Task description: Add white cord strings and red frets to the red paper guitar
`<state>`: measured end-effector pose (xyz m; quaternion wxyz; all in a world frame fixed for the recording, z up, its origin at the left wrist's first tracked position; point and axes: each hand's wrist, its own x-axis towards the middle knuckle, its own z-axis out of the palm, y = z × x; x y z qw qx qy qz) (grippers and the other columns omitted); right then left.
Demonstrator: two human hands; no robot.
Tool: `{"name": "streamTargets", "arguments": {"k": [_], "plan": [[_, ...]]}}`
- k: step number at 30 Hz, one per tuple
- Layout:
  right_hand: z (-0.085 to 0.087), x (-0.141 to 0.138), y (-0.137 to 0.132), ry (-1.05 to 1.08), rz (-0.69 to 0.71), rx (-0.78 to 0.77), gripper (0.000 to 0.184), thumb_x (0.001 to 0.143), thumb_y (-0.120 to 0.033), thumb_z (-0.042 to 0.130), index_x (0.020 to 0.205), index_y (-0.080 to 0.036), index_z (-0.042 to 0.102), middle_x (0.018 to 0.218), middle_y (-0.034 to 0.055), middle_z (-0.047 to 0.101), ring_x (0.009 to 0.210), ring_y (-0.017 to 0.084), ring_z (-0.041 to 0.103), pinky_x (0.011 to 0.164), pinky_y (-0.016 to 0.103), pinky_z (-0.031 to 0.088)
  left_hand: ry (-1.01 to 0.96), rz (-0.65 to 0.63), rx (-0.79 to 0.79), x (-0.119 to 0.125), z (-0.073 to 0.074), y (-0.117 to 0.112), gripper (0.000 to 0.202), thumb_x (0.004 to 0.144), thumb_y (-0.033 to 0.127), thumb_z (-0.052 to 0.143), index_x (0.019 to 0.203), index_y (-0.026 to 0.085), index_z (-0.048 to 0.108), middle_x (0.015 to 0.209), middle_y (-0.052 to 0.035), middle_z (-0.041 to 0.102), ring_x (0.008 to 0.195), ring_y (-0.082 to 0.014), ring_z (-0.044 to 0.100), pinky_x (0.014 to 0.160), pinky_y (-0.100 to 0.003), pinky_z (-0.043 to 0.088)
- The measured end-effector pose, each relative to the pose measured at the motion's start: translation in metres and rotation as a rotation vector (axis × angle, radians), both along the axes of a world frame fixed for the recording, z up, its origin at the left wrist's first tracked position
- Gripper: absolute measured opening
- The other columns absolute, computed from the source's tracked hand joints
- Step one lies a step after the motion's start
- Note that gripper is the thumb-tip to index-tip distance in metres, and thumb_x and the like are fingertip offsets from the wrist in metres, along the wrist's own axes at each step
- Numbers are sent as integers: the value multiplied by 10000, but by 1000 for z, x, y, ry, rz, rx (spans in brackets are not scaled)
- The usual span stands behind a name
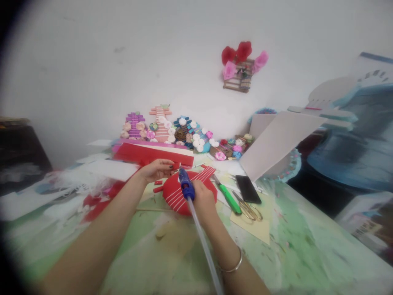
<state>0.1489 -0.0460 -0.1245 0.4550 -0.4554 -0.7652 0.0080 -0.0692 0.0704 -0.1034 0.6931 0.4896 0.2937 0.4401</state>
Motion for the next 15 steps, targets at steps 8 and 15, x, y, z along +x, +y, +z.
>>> {"name": "streamTargets", "arguments": {"k": [8,15], "plan": [[2,-5,-8,-392,-184,26,117,813,-175,478,911,-164,542,860,77,621,682,190,583,507,271,294,29,66,-11,8,7,-4,139,643,53,735,759,89,667,695,-122,729,589,-175,679,576,-258,518],[9,-9,-14,-546,-278,-35,113,847,-206,495,943,-172,544,889,60,616,676,175,574,483,284,230,36,136,-19,12,11,-4,134,597,101,766,705,92,687,664,-104,722,590,-172,677,606,-254,506]]}}
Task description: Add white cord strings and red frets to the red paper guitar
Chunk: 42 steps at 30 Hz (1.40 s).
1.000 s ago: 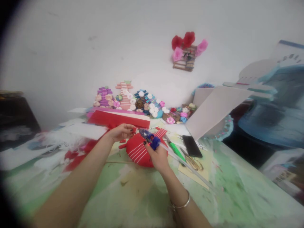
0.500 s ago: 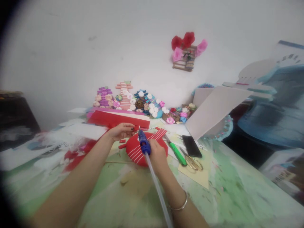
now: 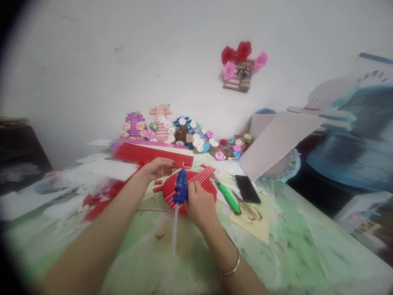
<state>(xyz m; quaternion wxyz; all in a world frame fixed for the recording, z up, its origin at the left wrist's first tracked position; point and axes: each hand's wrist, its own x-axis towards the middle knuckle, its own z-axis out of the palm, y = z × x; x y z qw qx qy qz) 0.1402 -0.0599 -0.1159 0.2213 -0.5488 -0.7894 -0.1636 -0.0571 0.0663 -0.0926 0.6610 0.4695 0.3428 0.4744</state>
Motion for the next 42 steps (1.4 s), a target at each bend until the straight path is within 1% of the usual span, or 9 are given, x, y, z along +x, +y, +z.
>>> {"name": "streamTargets", "arguments": {"k": [6,10,16,20,24,28,31,36,42], "plan": [[2,1,-3,-31,12,-29,93,835,-179,493,909,-184,549,890,54,618,711,173,583,495,284,252,-39,131,-36,0,-1,1,124,587,76,757,681,98,680,628,-103,711,586,-189,674,536,-242,445],[7,25,-2,-3,-135,-30,175,821,-208,528,994,-182,538,1008,82,623,733,187,605,494,273,271,-125,241,-66,-8,-2,7,176,612,28,728,755,109,665,667,-94,721,599,-180,681,529,-232,430],[-5,147,4,31,-597,-169,222,879,-356,492,980,-171,561,1006,155,636,795,275,642,540,325,369,-339,321,-79,-22,3,14,161,715,12,646,822,133,653,658,-35,706,583,-121,659,556,-206,475],[-23,241,2,51,-702,-282,148,833,-309,583,852,-175,642,899,233,650,892,331,647,688,410,448,-450,348,-87,-24,8,11,144,749,2,630,757,146,632,624,-13,683,541,-92,634,543,-183,483],[-26,281,-2,60,-725,-368,96,761,-167,638,721,-238,688,881,187,686,897,289,672,790,400,457,-486,358,-102,-23,10,10,147,783,1,593,738,134,634,617,-26,680,524,-86,624,530,-176,486],[-4,250,7,123,-903,-319,194,760,-156,559,910,-132,680,1018,284,650,960,388,642,728,508,457,-476,379,-108,-22,9,13,167,789,-17,556,724,117,633,574,-27,660,512,-81,615,530,-171,481],[13,187,33,239,-603,-349,310,826,-135,493,1116,-93,594,1188,255,600,1124,344,574,852,435,444,-450,383,-109,-20,7,13,150,765,-24,559,740,97,643,562,-38,657,503,-87,611,527,-173,473],[8,91,96,347,-315,-662,200,803,-236,663,972,-131,655,1019,109,681,954,227,637,831,309,486,-393,388,-84,-21,6,11,107,746,6,577,757,89,645,617,-71,689,545,-128,650,533,-204,478],[-8,75,128,606,-246,-809,335,911,-347,554,1194,-168,551,1199,79,577,1001,211,604,833,416,528,-366,432,14,-25,7,10,180,702,-10,629,818,127,645,652,-44,700,589,-144,670,546,-213,475]]}}
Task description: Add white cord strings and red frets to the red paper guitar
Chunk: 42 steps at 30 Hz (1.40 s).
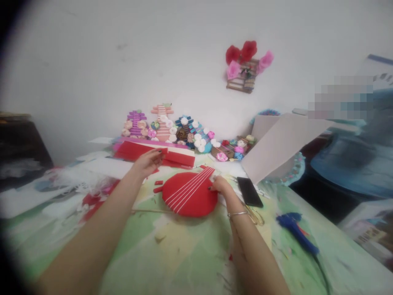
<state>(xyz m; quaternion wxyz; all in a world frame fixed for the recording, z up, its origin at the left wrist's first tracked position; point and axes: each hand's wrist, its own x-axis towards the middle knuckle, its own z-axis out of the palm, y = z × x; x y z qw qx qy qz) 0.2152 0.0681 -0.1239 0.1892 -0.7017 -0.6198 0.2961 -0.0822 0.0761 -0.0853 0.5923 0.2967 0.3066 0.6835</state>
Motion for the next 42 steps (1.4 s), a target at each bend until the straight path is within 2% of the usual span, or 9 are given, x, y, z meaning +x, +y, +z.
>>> {"name": "streamTargets", "arguments": {"k": [2,4,6,12,16,21,27,35,42], "plan": [[1,1,-1,112,-20,69,270,889,-286,582,1112,-133,593,1093,86,631,921,214,631,773,394,542,4,24,22,2,2,-1,187,692,-18,641,820,119,649,640,-41,693,567,-131,655,540,-209,463],[7,-2,-4,229,-25,182,169,838,-158,582,995,-112,626,936,79,679,811,211,655,690,355,545,-3,53,51,6,5,-2,173,672,-20,667,784,110,644,625,-33,681,567,-116,645,557,-203,460],[17,-8,-7,336,-12,331,194,753,-76,548,920,-123,635,830,61,695,757,215,664,642,325,533,-19,83,93,10,11,-6,164,649,-9,702,740,109,633,622,-23,673,586,-105,639,587,-200,462],[51,-29,-15,455,31,754,252,645,-154,520,856,-175,656,853,42,705,845,227,624,714,325,490,-82,164,304,18,41,-30,153,665,52,728,759,143,649,693,1,682,680,-92,645,690,-203,470],[51,-44,-26,439,-13,903,236,648,-177,493,829,-174,645,846,58,695,833,231,597,754,337,450,-96,150,440,23,51,-41,145,673,75,732,775,147,657,765,-15,701,754,-115,661,789,-242,484],[40,-54,-41,412,-58,998,231,672,-188,464,841,-182,621,871,60,678,830,229,579,783,348,423,-70,128,432,30,49,-44,156,651,63,732,766,128,648,773,-27,702,780,-128,663,844,-276,480],[36,-56,-54,366,-60,1062,256,703,-167,438,890,-183,612,914,72,674,843,231,580,795,352,426,-32,74,451,37,49,-47,142,663,87,722,764,143,639,780,-14,693,788,-119,656,827,-270,468],[36,-59,-56,306,-22,1117,275,701,-138,424,898,-186,609,929,77,666,871,233,587,809,362,434,62,77,412,37,51,-54,210,657,165,773,839,146,668,878,-55,711,845,-172,673,757,-278,456],[34,-58,-56,271,-16,1134,296,704,-126,421,924,-176,613,939,89,664,893,241,596,819,369,443,95,99,393,38,54,-59,196,663,161,769,842,147,688,873,-50,710,829,-165,664,744,-272,458]]}}
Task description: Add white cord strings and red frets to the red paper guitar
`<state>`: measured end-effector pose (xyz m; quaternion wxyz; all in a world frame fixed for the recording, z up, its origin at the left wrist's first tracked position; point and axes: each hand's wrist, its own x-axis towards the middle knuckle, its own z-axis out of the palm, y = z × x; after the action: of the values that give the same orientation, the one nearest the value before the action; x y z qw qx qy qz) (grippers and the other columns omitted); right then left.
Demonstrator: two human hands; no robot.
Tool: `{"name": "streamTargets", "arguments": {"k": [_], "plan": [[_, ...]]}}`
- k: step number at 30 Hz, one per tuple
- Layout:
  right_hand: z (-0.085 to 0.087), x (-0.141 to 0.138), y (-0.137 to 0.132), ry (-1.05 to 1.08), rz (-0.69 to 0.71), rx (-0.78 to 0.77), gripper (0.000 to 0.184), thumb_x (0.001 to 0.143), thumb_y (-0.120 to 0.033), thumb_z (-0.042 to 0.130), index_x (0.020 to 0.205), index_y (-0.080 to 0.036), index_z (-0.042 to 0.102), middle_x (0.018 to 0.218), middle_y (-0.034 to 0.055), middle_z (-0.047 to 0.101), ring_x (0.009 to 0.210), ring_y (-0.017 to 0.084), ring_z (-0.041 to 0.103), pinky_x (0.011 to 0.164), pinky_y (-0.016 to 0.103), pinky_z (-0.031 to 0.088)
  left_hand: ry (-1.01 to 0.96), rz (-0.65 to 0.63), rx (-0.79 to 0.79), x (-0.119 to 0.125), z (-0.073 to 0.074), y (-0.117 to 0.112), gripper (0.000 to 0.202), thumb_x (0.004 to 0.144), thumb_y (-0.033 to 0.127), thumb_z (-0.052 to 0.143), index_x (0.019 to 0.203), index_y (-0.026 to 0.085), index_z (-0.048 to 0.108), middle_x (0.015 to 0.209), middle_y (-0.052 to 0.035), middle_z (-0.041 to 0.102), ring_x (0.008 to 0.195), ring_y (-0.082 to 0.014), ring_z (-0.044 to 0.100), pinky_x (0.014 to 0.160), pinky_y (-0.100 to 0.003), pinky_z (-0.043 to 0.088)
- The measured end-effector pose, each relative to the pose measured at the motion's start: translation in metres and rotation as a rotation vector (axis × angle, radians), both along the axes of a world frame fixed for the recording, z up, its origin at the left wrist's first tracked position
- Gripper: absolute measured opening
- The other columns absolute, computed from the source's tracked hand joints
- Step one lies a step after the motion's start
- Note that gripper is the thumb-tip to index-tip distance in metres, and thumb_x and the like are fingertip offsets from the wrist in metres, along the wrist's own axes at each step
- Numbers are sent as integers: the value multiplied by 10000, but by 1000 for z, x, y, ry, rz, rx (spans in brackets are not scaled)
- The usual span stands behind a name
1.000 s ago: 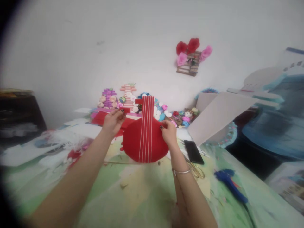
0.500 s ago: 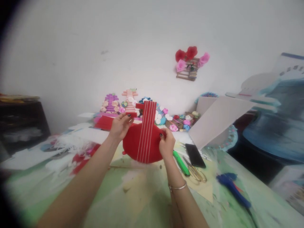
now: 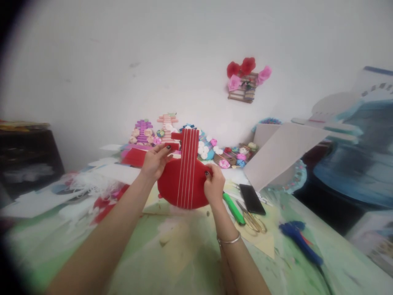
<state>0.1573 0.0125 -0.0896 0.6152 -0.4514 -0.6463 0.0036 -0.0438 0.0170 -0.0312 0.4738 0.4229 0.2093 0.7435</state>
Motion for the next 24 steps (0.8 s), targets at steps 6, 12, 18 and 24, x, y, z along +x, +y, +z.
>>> {"name": "streamTargets", "arguments": {"k": [6,12,18,24], "plan": [[0,0,-1,2,-2,1,303,700,-128,424,929,-185,613,947,86,670,889,238,602,815,372,450,12,16,3,1,0,1,202,648,172,781,822,153,681,858,-43,708,827,-159,663,753,-274,447],[3,-2,-4,2,2,-3,298,697,-124,417,913,-187,613,956,91,673,896,242,602,821,375,446,0,15,6,1,-2,4,207,631,184,793,802,163,678,837,-28,704,794,-140,657,730,-256,439],[2,-2,-4,-5,5,4,302,703,-119,415,924,-176,613,958,94,669,899,242,601,820,370,444,3,27,-3,2,0,1,200,624,173,789,793,157,684,823,-35,706,784,-145,651,733,-254,443],[2,-2,-5,-18,5,5,310,708,-110,411,932,-180,614,950,88,669,898,240,599,814,364,443,-6,23,11,1,-4,6,229,622,184,799,823,158,692,844,-41,703,818,-157,654,755,-268,441]]}}
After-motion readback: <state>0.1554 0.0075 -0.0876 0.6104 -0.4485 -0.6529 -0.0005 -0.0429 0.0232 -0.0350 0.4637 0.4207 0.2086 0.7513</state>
